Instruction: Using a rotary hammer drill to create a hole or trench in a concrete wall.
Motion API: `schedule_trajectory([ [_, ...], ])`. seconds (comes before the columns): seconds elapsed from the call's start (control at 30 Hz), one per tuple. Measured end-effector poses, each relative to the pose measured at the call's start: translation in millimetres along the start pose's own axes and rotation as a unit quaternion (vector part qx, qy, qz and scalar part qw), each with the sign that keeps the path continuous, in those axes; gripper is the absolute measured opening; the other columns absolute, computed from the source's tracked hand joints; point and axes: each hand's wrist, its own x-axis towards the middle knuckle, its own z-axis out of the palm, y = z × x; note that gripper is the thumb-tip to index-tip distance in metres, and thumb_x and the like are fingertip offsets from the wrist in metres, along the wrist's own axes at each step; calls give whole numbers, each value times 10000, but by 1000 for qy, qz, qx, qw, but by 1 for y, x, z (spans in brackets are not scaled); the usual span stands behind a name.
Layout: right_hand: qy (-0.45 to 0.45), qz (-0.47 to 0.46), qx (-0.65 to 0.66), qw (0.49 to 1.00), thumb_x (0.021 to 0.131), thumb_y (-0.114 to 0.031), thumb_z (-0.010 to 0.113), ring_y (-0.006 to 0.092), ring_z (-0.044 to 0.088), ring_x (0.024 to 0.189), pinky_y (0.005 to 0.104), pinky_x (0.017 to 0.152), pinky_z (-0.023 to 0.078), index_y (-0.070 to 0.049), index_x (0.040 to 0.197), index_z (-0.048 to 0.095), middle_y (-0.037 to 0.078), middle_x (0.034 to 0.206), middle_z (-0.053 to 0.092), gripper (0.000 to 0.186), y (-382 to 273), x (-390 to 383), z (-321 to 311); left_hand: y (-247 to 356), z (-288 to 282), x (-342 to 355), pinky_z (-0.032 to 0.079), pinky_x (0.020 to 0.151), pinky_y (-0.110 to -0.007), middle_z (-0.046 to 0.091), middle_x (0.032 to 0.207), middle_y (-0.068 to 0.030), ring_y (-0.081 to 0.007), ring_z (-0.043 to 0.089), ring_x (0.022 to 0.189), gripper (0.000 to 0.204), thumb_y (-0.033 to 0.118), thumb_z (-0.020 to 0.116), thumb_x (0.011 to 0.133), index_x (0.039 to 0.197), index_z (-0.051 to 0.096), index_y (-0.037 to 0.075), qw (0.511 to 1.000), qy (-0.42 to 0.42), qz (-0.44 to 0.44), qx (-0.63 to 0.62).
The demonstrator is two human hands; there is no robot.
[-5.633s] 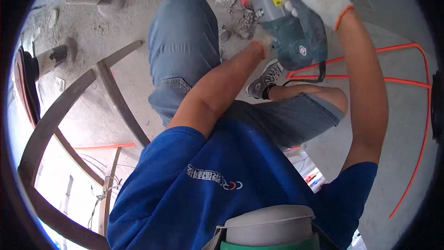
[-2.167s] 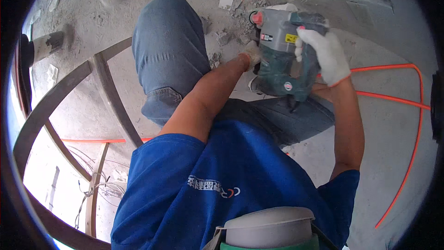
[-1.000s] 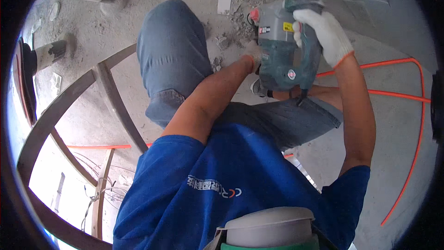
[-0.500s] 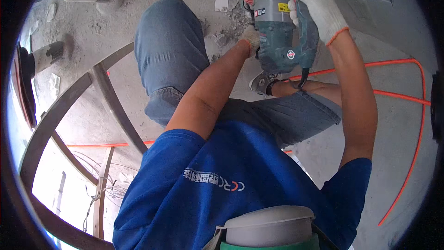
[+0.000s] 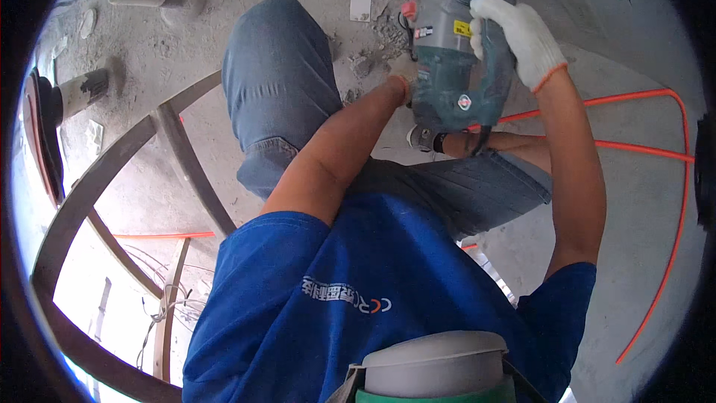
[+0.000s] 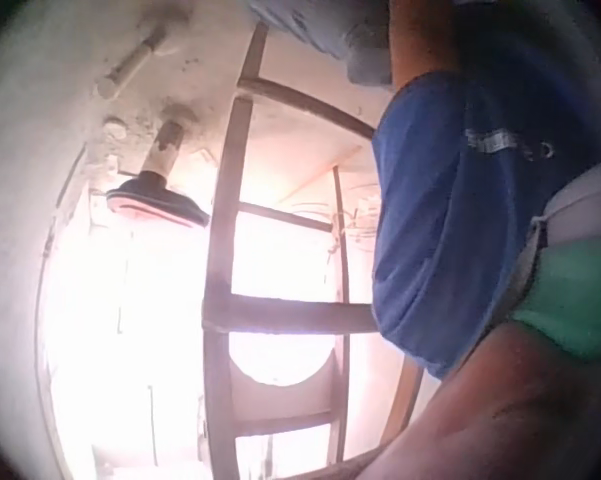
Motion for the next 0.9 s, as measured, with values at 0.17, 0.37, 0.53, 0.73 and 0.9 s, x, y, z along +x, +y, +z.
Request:
schedule_trajectory([
  [0.17, 18, -6, -34, 999, 863, -319, 674, 142, 623, 607, 263, 566, 505, 14, 899, 674, 85, 730, 654, 334, -10, -33, -8, -18, -1, 8, 506, 757, -454, 673, 1026, -160, -278, 651, 923, 249, 132, 681, 845, 1070, 647, 31, 934, 21, 136, 330],
  [0.37, 23, -48, -5, 999, 849, -341, 700, 120, 621, 611, 246, 566, 512, 16, 902, 668, 86, 746, 659, 363, -17, -27, -6, 1, -8, 40, 509, 777, -455, 650, 1066, -187, -302, 647, 959, 364, 202, 669, 866, 1160, 578, 9, 860, -37, 296, 414],
  [0.53, 32, -58, 21, 998, 846, -317, 693, 139, 616, 586, 272, 540, 494, -6, 858, 672, 76, 714, 652, 312, -10, 8, 16, 27, -10, 37, 516, 796, -427, 652, 1085, -144, -309, 635, 969, 323, 240, 532, 941, 1199, 569, 49, 975, 21, 95, 201],
  [0.73, 48, -66, -39, 996, 853, -304, 656, 160, 599, 551, 289, 562, 481, -13, 775, 656, 76, 648, 632, 301, -5, 26, 20, 31, -6, 40, 514, 791, -396, 669, 1064, -105, -292, 629, 910, 368, 320, 401, 986, 1189, 603, 88, 997, 1, 47, 63],
  [0.9, -22, -44, 31, 998, 862, -301, 635, 173, 596, 548, 302, 559, 472, -9, 744, 650, 87, 636, 635, 316, -23, 57, 5, 34, -9, 61, 511, 799, -376, 680, 1063, -88, -280, 629, 896, 395, 344, 359, 1006, 1186, 620, 107, 999, -39, 21, 8],
])
